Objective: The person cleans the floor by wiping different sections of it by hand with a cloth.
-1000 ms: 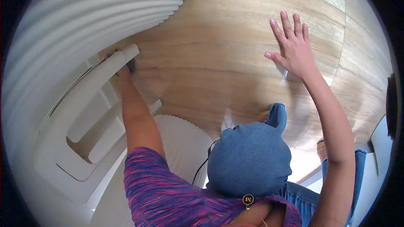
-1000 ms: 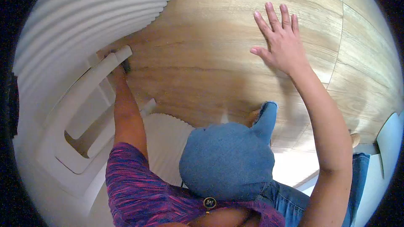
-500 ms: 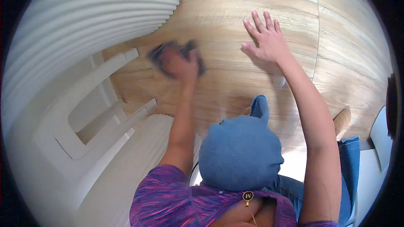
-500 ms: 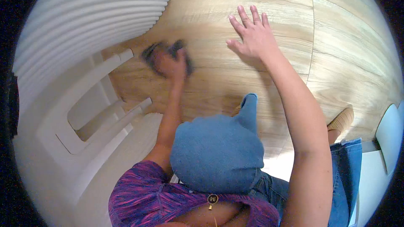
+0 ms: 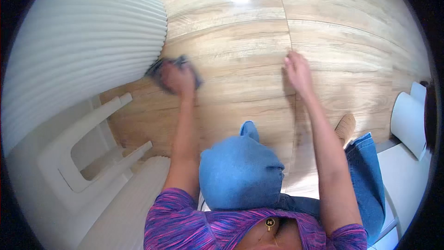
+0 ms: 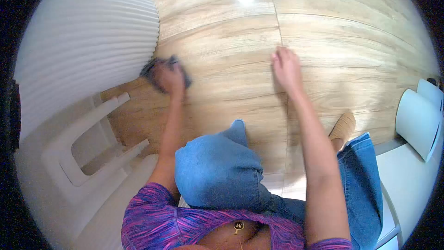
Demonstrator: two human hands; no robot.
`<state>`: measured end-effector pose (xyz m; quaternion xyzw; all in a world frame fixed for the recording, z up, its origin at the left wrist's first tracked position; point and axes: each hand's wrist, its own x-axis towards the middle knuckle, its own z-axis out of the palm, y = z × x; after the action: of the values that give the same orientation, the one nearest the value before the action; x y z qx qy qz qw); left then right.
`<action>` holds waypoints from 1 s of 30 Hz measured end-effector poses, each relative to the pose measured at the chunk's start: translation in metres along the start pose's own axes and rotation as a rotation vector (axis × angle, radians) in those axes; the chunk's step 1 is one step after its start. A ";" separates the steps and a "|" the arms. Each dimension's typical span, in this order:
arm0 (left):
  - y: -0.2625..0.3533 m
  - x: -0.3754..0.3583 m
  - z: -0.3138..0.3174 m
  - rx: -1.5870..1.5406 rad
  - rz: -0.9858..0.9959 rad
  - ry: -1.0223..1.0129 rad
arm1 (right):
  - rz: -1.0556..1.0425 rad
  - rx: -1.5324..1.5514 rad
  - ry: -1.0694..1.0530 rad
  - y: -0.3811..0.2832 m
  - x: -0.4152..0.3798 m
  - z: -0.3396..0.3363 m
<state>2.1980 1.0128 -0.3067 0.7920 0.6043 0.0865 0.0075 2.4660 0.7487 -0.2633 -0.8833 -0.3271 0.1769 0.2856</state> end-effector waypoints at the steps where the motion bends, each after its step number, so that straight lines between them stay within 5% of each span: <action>1: 0.046 -0.016 0.005 -0.057 0.209 0.010 | -0.090 0.003 0.101 0.004 -0.004 0.020; 3: 0.128 -0.057 -0.014 -0.198 0.466 -0.136 | -0.210 0.038 0.142 -0.023 -0.004 0.013; 5: 0.155 -0.074 -0.013 -0.847 0.520 -0.590 | -0.330 -0.004 0.133 -0.045 0.002 0.017; 6: 0.162 -0.068 -0.039 -1.278 0.316 -0.703 | -0.314 -0.002 -0.012 -0.045 0.005 0.020; 8: 0.134 -0.042 -0.048 -1.247 0.181 -0.409 | -0.362 -0.126 -0.242 -0.058 0.007 0.032; 12: 0.058 0.026 -0.027 -1.043 -0.046 0.034 | -0.481 -0.264 -0.244 -0.107 0.013 0.094; 16: 0.035 0.039 -0.003 -0.911 0.030 0.017 | -0.925 -0.051 -0.373 -0.165 0.069 0.151; 20: 0.031 0.048 0.004 -0.366 0.120 -0.076 | -0.546 -0.321 0.054 -0.115 0.181 0.087; 25: 0.037 0.041 -0.003 -0.270 0.186 -0.086 | 0.204 -0.590 0.362 0.102 0.162 -0.087; 28: 0.035 0.044 0.001 -0.219 0.224 -0.074 | 0.741 -0.655 0.507 0.076 0.184 -0.064; 30: 0.035 0.045 0.000 -0.219 0.233 -0.087 | 0.281 -0.658 0.426 -0.007 0.212 0.006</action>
<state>2.2430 1.0467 -0.2970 0.8541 0.4945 0.1178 0.1100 2.6131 0.8989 -0.2901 -0.9803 -0.1758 -0.0866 0.0225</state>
